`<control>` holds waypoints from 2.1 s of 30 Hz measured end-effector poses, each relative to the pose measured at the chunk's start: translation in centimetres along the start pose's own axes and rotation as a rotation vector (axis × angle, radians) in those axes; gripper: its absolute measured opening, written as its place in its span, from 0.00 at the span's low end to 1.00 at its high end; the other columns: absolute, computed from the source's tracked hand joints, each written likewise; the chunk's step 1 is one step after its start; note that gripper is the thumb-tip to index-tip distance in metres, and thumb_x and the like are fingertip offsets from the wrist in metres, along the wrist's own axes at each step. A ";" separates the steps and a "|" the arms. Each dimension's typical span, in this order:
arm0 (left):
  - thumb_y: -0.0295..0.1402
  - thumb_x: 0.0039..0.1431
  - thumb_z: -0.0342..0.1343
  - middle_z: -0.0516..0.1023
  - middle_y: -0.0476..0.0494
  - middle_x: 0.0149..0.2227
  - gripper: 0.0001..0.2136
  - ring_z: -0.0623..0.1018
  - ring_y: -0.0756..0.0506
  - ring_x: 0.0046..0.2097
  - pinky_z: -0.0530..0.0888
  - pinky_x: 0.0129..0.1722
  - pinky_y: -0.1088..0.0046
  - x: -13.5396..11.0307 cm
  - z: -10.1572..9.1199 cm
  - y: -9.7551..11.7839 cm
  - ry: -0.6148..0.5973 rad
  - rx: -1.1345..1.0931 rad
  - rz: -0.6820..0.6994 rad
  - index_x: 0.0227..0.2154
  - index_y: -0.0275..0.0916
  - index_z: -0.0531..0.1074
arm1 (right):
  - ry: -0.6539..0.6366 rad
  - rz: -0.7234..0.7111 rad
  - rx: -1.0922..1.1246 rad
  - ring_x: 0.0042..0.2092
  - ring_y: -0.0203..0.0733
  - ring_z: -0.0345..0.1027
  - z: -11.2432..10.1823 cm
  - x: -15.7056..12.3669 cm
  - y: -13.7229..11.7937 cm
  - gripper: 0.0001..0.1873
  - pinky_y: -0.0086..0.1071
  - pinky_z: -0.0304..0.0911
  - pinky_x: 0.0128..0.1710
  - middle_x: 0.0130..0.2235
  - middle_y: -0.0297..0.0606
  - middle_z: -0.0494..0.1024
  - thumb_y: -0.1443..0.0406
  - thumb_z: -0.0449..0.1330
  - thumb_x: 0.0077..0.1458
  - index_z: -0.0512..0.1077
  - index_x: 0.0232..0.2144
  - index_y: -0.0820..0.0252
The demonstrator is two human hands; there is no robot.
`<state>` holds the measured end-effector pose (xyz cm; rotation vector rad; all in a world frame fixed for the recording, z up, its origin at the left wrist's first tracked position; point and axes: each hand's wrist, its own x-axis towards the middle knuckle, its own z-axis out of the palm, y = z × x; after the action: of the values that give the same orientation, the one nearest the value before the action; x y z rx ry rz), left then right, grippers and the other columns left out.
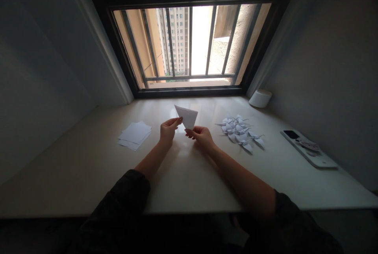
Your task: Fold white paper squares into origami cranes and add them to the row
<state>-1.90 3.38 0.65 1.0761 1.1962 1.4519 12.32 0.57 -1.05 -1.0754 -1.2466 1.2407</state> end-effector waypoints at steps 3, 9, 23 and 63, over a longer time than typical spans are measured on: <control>0.43 0.38 0.65 0.79 0.42 0.31 0.17 0.76 0.44 0.38 0.67 0.36 0.69 0.5 -0.3 0.2 0.026 -0.053 -0.028 0.30 0.38 0.78 | -0.007 -0.007 -0.021 0.25 0.36 0.65 0.0 -0.2 -0.1 0.17 0.31 0.59 0.27 0.23 0.38 0.77 0.52 0.64 0.39 0.74 0.21 0.61; 0.43 0.36 0.65 0.78 0.41 0.33 0.18 0.76 0.43 0.41 0.68 0.39 0.68 1.4 -0.9 0.9 0.135 -0.138 -0.056 0.31 0.38 0.76 | -0.047 -0.021 -0.056 0.25 0.36 0.65 0.1 -0.4 0.0 0.17 0.30 0.60 0.27 0.23 0.39 0.77 0.52 0.64 0.40 0.74 0.20 0.61; 0.45 0.44 0.60 0.77 0.44 0.39 0.15 0.75 0.44 0.46 0.68 0.37 0.71 1.7 -1.3 0.8 0.154 -0.188 -0.157 0.34 0.42 0.73 | -0.077 -0.075 -0.124 0.25 0.38 0.67 0.2 -0.5 0.6 0.16 0.30 0.59 0.27 0.23 0.38 0.77 0.53 0.64 0.42 0.74 0.20 0.61; 0.57 0.50 0.48 0.79 0.39 0.33 0.27 0.76 0.44 0.34 0.70 0.36 0.69 1.9 -1.8 1.1 -0.159 0.023 0.053 0.34 0.38 0.78 | 0.088 -0.107 -0.326 0.24 0.35 0.57 -3.7 1.9 1.5 0.15 0.28 0.57 0.23 0.21 0.32 0.65 0.53 0.57 0.47 0.73 0.25 0.59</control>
<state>-4.10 4.83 1.57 1.2238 1.0807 1.3679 15.77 2.85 -2.62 -1.2637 -1.4503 0.9179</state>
